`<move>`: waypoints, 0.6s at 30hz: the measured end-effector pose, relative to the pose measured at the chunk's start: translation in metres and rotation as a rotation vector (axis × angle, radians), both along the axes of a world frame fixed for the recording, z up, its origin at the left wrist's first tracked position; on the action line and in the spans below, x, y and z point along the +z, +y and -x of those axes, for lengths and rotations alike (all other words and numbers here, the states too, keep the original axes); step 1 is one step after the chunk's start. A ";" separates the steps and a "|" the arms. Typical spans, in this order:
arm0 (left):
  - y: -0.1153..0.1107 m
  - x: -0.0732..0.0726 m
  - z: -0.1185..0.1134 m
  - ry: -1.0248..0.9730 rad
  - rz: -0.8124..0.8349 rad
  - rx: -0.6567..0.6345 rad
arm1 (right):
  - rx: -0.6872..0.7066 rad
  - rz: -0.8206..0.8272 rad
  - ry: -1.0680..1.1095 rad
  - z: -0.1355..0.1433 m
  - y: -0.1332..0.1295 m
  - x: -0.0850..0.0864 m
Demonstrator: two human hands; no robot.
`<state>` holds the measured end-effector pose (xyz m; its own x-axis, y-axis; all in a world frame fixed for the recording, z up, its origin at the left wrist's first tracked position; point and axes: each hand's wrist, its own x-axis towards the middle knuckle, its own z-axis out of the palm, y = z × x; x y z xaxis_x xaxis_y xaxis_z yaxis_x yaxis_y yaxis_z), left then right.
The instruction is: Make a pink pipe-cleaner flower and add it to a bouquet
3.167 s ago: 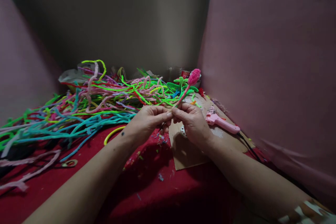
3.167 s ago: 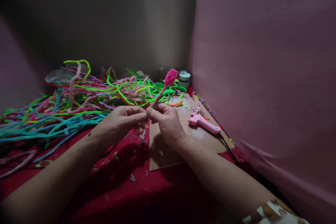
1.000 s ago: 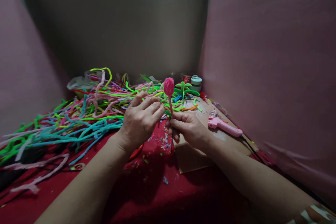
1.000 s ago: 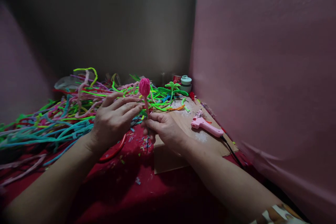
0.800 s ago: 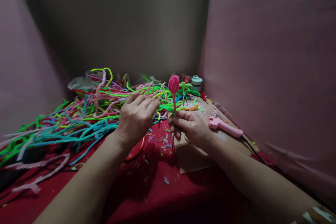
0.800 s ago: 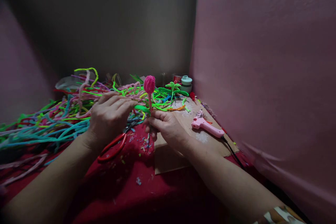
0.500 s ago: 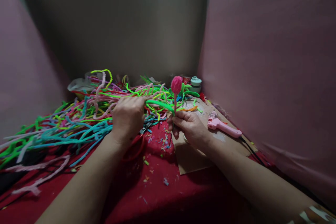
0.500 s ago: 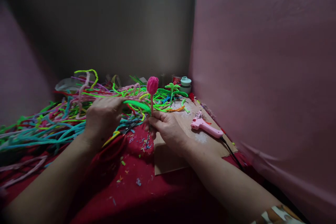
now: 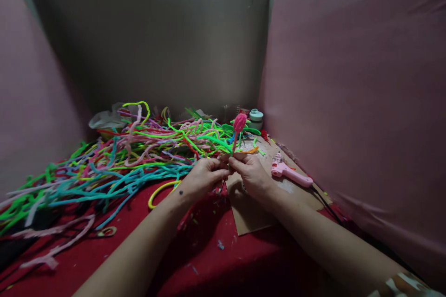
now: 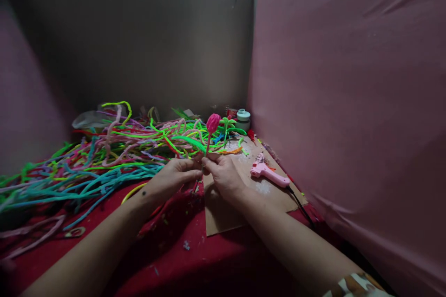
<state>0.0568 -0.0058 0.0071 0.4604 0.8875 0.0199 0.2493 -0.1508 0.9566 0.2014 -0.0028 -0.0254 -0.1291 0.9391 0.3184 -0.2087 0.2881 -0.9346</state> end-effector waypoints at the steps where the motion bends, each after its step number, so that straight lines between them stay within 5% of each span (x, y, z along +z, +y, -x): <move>1: 0.001 -0.002 0.001 -0.023 0.018 -0.021 | 0.012 0.019 0.017 0.001 0.001 -0.001; 9: 0.001 -0.001 0.003 -0.148 0.139 -0.034 | 0.142 0.220 0.211 -0.003 0.000 0.004; 13: -0.001 0.001 0.002 -0.206 0.132 0.058 | -0.137 0.256 0.079 -0.018 0.015 0.013; 18: 0.005 -0.004 0.002 -0.328 0.067 0.170 | -0.358 0.229 -0.070 -0.046 0.077 0.029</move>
<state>0.0545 -0.0012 0.0029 0.2852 0.9550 0.0817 -0.0559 -0.0685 0.9961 0.2471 0.0738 0.0036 0.2040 0.9740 0.0985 -0.0675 0.1143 -0.9911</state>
